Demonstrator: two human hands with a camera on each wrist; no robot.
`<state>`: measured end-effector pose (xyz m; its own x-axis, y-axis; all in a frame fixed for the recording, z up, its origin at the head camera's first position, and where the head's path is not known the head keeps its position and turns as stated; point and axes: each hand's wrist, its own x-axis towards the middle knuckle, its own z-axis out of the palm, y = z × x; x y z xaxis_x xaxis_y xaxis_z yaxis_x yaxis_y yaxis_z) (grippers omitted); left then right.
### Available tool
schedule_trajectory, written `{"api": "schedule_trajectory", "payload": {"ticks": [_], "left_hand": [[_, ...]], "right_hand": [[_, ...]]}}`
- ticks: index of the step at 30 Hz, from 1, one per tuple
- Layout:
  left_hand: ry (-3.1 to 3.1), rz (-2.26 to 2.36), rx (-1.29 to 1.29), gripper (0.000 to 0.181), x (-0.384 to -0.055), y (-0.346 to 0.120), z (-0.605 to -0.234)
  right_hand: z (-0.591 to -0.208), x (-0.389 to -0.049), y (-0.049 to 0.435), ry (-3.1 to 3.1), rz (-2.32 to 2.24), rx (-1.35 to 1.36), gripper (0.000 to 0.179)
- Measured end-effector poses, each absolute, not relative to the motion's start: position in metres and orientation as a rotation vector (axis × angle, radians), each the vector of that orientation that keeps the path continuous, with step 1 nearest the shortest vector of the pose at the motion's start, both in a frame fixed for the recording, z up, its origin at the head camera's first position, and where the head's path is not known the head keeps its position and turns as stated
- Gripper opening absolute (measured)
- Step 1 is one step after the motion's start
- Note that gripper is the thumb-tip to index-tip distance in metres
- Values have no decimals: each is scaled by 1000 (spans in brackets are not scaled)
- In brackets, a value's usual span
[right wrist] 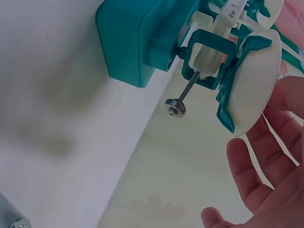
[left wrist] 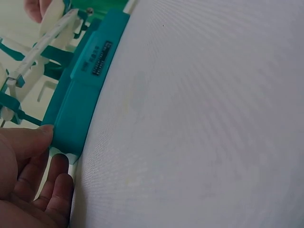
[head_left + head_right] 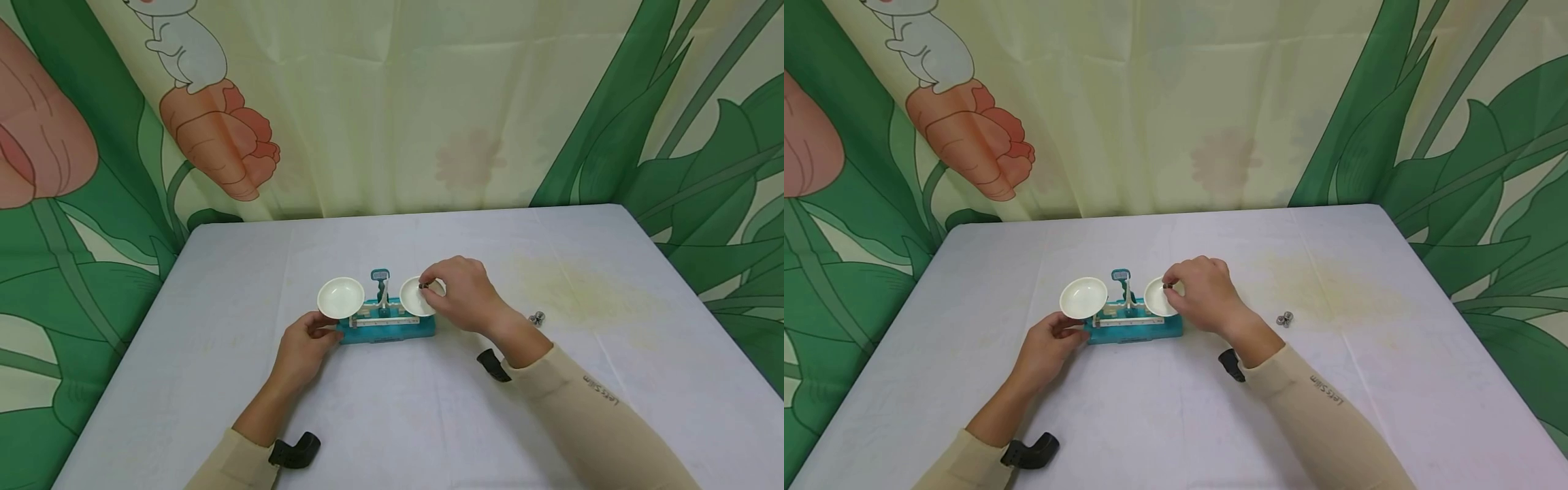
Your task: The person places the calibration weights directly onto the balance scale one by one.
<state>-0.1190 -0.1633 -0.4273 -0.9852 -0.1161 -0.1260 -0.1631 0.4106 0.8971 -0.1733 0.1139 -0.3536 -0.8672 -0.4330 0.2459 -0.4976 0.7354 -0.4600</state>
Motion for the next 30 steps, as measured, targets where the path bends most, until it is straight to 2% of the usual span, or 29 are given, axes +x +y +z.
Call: {"api": "schedule_trajectory", "payload": {"ticks": [30], "left_hand": [[2606,1682,-238,36,-118,-163,-428]], "right_hand": [[-347,-170,123,-2848,874,699,19]]}}
